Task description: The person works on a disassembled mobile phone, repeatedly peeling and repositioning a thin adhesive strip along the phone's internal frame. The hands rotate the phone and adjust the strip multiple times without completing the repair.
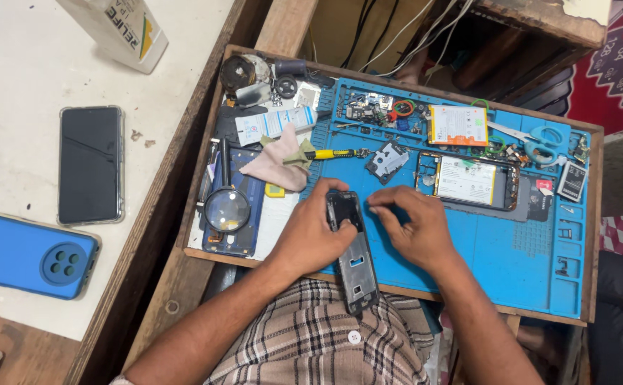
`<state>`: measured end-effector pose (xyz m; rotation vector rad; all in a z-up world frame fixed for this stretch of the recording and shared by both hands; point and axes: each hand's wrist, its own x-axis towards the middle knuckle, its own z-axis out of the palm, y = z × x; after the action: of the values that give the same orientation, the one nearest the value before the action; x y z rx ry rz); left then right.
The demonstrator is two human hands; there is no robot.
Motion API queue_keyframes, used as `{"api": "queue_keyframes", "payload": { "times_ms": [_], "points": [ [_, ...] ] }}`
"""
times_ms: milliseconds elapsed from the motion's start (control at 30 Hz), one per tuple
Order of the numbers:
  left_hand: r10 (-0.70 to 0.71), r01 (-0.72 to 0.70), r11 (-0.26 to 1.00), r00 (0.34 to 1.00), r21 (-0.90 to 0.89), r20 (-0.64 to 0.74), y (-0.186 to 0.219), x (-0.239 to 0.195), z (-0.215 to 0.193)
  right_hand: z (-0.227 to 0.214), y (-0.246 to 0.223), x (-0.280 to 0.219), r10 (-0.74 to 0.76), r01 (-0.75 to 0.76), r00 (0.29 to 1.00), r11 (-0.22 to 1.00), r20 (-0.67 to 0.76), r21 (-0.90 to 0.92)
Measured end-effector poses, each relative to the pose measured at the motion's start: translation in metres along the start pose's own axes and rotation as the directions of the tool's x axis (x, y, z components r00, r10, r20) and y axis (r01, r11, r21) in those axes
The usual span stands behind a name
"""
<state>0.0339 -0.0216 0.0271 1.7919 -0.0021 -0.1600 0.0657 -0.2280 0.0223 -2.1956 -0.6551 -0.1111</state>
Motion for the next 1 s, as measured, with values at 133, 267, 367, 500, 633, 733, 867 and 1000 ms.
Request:
{"api": "queue_keyframes", "payload": {
  "times_ms": [133,267,367,500,633,733,867,1000],
  "points": [
    [-0.032,0.031,0.999,0.999,0.032,0.024,0.0,0.002,0.003,0.005,0.004,0.009,0.023,-0.022,1.0,1.0,0.009,-0.009],
    [-0.091,0.09,0.996,0.994,0.028,0.059,0.003,0.002,0.001,0.01,0.007,0.014,-0.088,0.088,0.996,0.994,0.014,-0.063],
    [-0.082,0.081,0.996,0.995,0.026,0.062,0.004,0.003,0.0,0.011,0.009,0.015,-0.134,0.134,0.991,0.987,0.012,-0.092],
    [-0.065,0.066,0.998,0.996,-0.003,0.064,0.002,0.003,0.001,0.01,0.008,0.011,-0.213,0.216,0.976,0.965,0.034,-0.151],
    [-0.06,0.06,0.998,0.997,0.003,0.042,0.0,0.003,0.003,0.007,0.003,0.002,-0.177,0.193,0.979,0.962,0.097,-0.194],
    [-0.041,0.04,0.999,0.999,0.014,0.034,-0.003,0.003,0.004,0.006,0.0,-0.013,-0.153,0.181,0.978,0.96,0.14,-0.214],
    [-0.035,0.035,0.999,0.999,0.018,0.031,-0.006,0.003,0.006,0.007,-0.01,-0.041,-0.14,0.173,0.98,0.95,0.141,-0.258],
    [-0.012,0.012,1.0,1.0,0.024,0.021,-0.006,0.003,0.006,0.006,-0.027,-0.069,-0.134,0.153,0.986,0.969,0.104,-0.197]
  ]
}}
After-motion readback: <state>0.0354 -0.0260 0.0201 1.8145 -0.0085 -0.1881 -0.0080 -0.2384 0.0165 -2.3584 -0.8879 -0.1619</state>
